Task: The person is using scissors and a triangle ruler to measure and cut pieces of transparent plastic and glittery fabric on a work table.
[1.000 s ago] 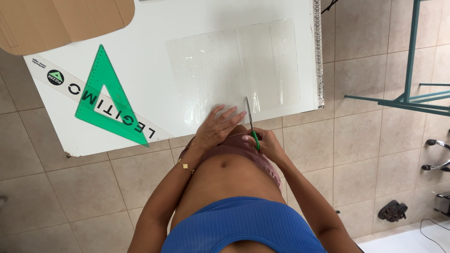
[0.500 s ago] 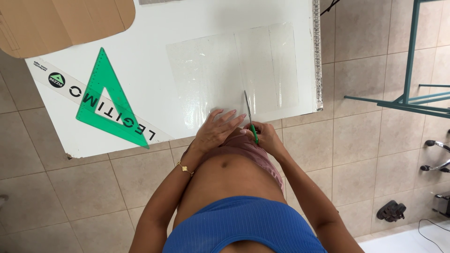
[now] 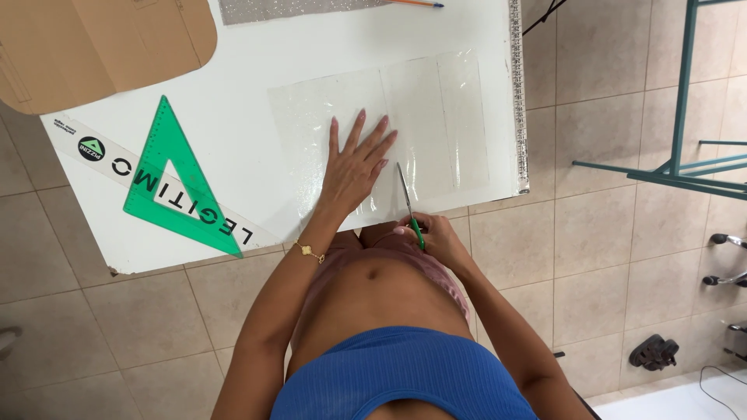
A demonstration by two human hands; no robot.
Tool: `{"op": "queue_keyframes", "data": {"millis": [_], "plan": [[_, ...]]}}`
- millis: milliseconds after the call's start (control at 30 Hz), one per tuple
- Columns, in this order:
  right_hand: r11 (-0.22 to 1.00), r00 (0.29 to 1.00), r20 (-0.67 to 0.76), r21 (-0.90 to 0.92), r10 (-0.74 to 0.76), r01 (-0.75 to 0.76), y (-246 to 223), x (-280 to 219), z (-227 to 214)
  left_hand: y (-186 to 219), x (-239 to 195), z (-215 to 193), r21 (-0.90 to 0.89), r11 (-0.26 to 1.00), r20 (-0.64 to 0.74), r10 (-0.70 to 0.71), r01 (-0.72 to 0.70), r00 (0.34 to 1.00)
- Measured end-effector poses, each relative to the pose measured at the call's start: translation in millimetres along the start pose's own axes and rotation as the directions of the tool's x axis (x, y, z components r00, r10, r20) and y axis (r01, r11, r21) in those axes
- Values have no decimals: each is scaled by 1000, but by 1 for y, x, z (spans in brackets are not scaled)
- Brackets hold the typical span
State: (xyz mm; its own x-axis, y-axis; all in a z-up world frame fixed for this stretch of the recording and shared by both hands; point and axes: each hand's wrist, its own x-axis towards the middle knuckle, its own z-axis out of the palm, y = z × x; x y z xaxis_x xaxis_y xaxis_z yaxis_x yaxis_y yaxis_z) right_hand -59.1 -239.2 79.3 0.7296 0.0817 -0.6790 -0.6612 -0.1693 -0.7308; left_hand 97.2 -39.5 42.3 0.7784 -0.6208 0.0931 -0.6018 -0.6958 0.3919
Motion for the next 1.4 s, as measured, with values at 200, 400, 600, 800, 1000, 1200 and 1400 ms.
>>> {"op": "queue_keyframes", "data": {"millis": [200,400,600,800,1000,1200,1400], "plan": [[999,999,30,-41,20,-19,-10,6,-5,0,0,0,-28,1000,-9,-3,3,1000],[999,998,38,-19,40,-39,-21,10,-5,-1,-2,4,-22,1000,9,-11,12,1000],[997,999,29,-68,28,-26,-26,12,-5,1,0,1,-37,999,15,-34,35,999],[999,1000,4,-53,4,-4,-21,15,-4,1,-1,-1,-36,999,11,-38,39,999],[995,1000,-6,-96,-23,22,-19,25,-5,-4,-2,3,-91,994,0,-67,66,998],[996,1000,-3,-89,-28,27,-27,35,-5,-4,-4,3,-130,990,-27,-61,57,998],[996,999,-28,-72,-46,44,-25,43,-2,-5,-5,5,-142,989,-50,-57,49,997]]}}
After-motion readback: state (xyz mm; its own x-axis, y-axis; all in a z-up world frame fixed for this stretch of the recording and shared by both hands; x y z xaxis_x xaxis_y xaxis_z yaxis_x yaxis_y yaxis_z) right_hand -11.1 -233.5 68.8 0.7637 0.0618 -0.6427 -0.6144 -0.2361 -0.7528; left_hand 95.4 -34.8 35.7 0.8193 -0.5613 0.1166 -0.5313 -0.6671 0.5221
